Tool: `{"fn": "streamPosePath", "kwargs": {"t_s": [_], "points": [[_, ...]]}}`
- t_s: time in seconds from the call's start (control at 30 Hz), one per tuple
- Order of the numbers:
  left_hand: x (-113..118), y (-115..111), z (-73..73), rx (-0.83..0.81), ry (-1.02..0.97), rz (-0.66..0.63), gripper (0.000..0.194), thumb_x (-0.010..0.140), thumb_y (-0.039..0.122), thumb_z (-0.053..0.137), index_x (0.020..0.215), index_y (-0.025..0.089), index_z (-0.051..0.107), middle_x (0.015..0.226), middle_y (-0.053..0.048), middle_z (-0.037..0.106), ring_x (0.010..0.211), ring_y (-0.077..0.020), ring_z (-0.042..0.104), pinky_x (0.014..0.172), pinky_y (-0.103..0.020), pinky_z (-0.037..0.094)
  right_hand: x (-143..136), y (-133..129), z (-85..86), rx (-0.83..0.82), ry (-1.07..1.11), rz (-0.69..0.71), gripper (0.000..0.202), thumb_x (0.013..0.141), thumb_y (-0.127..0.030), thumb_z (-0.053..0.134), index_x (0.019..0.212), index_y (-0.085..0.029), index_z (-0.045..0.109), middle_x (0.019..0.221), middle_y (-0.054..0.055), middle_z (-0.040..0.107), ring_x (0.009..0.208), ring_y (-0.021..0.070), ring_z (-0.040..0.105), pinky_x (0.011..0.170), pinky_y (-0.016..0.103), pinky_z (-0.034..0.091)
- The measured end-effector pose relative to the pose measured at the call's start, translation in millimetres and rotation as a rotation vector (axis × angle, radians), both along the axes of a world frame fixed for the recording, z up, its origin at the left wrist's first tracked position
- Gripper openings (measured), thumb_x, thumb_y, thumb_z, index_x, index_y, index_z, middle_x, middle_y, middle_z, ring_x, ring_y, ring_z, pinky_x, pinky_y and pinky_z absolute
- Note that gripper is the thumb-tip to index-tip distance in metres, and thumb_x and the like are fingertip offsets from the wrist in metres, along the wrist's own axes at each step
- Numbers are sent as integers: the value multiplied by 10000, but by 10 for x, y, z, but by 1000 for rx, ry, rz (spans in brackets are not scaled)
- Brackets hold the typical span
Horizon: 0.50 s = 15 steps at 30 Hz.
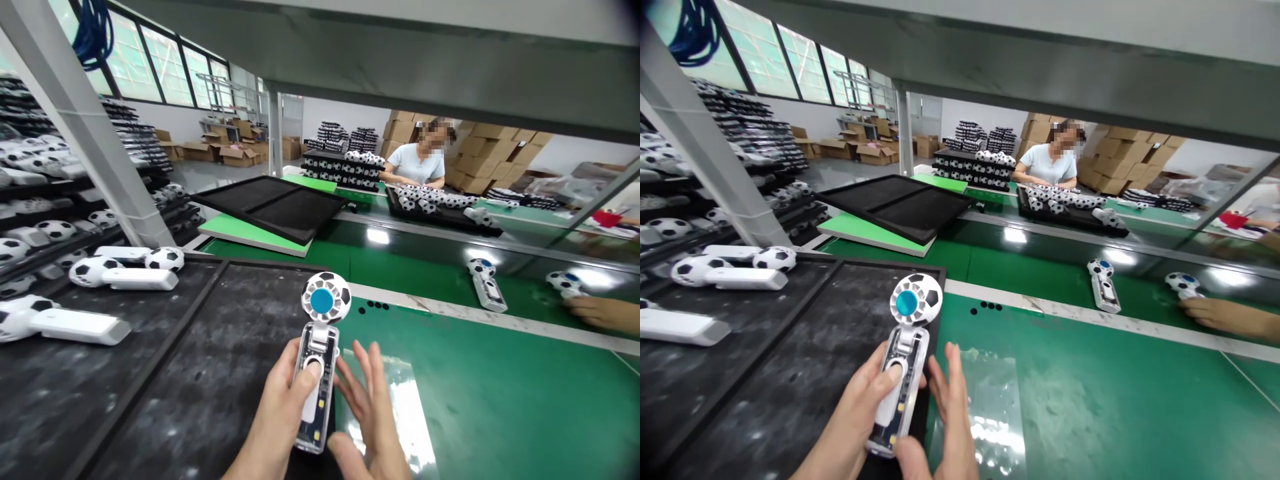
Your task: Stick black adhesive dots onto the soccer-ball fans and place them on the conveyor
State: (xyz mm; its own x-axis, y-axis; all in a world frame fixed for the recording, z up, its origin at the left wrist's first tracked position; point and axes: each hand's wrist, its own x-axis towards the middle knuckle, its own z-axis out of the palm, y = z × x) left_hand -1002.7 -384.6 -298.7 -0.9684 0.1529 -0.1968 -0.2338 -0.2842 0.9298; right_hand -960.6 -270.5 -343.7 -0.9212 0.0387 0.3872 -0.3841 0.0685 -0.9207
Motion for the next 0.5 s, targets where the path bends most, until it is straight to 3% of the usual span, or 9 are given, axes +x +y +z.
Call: {"fn": "streamPosePath", "kwargs": {"t_s": [0.13, 0.23, 0.27, 0.33, 0.37, 0.43, 0.5], "points": [[10, 112, 58, -17, -130, 55, 320, 789, 409, 530, 1025, 193, 526, 770, -4, 614, 634, -140, 567, 588, -228, 463, 69, -81, -50, -20, -206, 58, 733, 869, -349, 536, 1458, -337, 99, 1357, 107, 490, 1075, 286, 604, 825, 378, 552], [-50, 337, 125, 4, -122, 48, 266, 809, 339, 455, 1019, 192, 525, 713, 9, 585, 568, -132, 549, 554, -239, 458, 27, -65, 40, -97, -294, 15, 705, 863, -348, 536, 1452, -323, 148, 1188, 103, 616, 877, 257, 670, 683, 340, 573], [-118, 392, 141, -59, -48, 24, 255, 819, 331, 424, 995, 185, 538, 683, 8, 581, 537, -134, 543, 546, -251, 461, -34, -14, 89, -133, -328, -5, 696, 860, -364, 538, 1448, -316, 167, 1133, 102, 638, 791, 244, 675, 622, 328, 568], [-312, 356, 172, -348, 206, 37, 265, 834, 336, 410, 954, 183, 591, 693, -15, 617, 591, -159, 583, 619, -281, 487, -254, 167, 183, -213, -384, -35, 673, 839, -417, 554, 1423, -289, 246, 1055, 99, 648, 667, 220, 651, 523, 310, 539], [-415, 234, 193, -517, 337, 86, 268, 831, 343, 436, 964, 194, 615, 783, -35, 653, 715, -179, 616, 719, -292, 493, -413, 291, 217, -246, -402, -39, 660, 819, -446, 570, 1396, -273, 299, 1033, 98, 641, 646, 214, 637, 491, 301, 522], [-562, -225, 265, -764, 466, 286, 288, 806, 348, 509, 1048, 232, 614, 1066, -47, 642, 1041, -209, 561, 949, -301, 404, -802, 580, 254, -264, -417, -45, 626, 764, -472, 611, 1306, -234, 408, 966, 91, 627, 639, 209, 614, 455, 284, 487], [-582, -870, 374, -944, 346, 586, 364, 803, 381, 510, 1122, 208, 546, 1153, -93, 588, 1095, -255, 526, 987, -376, 368, -1223, 875, 267, -166, -442, -132, 541, 730, -410, 606, 1214, -209, 470, 806, 68, 616, 572, 196, 577, 423, 273, 440]]}}
